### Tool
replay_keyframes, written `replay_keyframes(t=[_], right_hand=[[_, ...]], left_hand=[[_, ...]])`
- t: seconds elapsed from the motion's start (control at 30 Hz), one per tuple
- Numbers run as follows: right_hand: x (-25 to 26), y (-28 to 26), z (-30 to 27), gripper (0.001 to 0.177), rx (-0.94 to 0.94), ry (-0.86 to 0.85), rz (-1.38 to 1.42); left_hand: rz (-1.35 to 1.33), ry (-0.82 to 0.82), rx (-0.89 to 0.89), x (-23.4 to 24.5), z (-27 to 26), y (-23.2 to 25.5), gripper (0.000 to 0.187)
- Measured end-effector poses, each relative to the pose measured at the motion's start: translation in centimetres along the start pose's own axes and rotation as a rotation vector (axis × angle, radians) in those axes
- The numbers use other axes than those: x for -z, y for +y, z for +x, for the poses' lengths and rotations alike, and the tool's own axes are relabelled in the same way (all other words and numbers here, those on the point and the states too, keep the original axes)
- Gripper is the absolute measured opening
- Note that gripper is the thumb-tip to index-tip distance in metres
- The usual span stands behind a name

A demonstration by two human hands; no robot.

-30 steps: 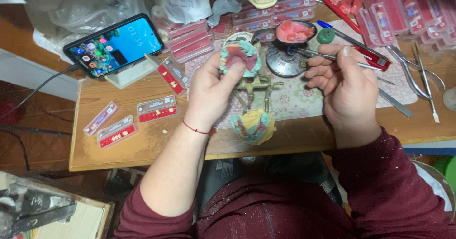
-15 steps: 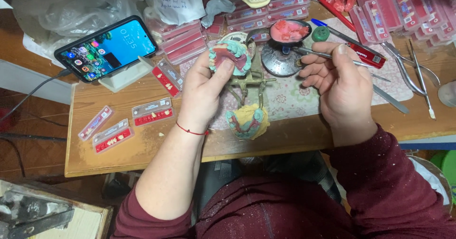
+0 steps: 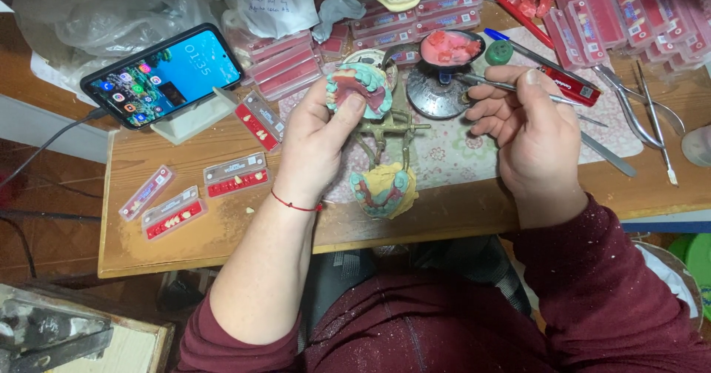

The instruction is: Assembling and refining dental prosthetic molds using carving tools and wax.

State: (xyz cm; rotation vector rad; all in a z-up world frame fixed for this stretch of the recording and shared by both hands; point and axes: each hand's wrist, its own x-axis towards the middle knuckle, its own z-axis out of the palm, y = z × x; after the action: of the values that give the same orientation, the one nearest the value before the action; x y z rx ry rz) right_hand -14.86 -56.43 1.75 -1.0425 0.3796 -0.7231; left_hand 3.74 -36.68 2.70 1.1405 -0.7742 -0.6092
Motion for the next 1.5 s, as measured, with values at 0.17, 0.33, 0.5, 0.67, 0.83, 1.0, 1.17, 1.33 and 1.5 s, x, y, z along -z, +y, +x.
replay_keyframes(t=[0.17, 0.33, 0.5, 0.67, 0.83, 1.0, 1.17, 1.33, 1.5], right_hand=[[1.2, 0.9, -0.3, 0.037, 0.125, -0.036, -0.013], [-0.9, -0.1, -1.1, 0.032, 0.297, -0.098, -0.178], [-1.8, -0.4, -1.4, 0.03, 0.298, -0.168, -0.338], [-1.4, 0.0, -1.6, 0.03, 0.393, -0.112, -0.427], [-0.9, 0.3, -1.7, 0.029, 0.427, -0.094, -0.389], [-0.9, 0.3, -1.6, 0.03, 0.39, -0.06, -0.385], [-1.1, 0.1, -1.5, 0.031, 0.363, -0.106, -0.367], [-1.1, 0.1, -1.5, 0.031, 0.364, -0.121, -0.339], [-1.5, -0.1, -1.5, 0.032, 0.328, -0.113, -0.315]], left_hand=[[0.008, -0.007, 0.004, 0.1, -0.1, -0.1, 0.027], [0.017, -0.003, 0.015, 0.0, -0.1, 0.0, 0.027], [0.044, 0.001, 0.018, -0.1, -0.1, 0.4, 0.027], [0.046, 0.0, 0.015, -0.1, -0.1, 0.3, 0.027], [0.035, -0.002, 0.026, -0.2, -0.2, 0.4, 0.028], [0.035, -0.006, 0.021, -0.1, -0.3, 0.5, 0.028], [0.035, 0.0, 0.024, -0.1, -0.2, 0.3, 0.027], [0.045, 0.001, 0.024, -0.1, -0.2, 0.4, 0.027], [0.075, 0.002, 0.014, 0.0, -0.2, 0.3, 0.027]])
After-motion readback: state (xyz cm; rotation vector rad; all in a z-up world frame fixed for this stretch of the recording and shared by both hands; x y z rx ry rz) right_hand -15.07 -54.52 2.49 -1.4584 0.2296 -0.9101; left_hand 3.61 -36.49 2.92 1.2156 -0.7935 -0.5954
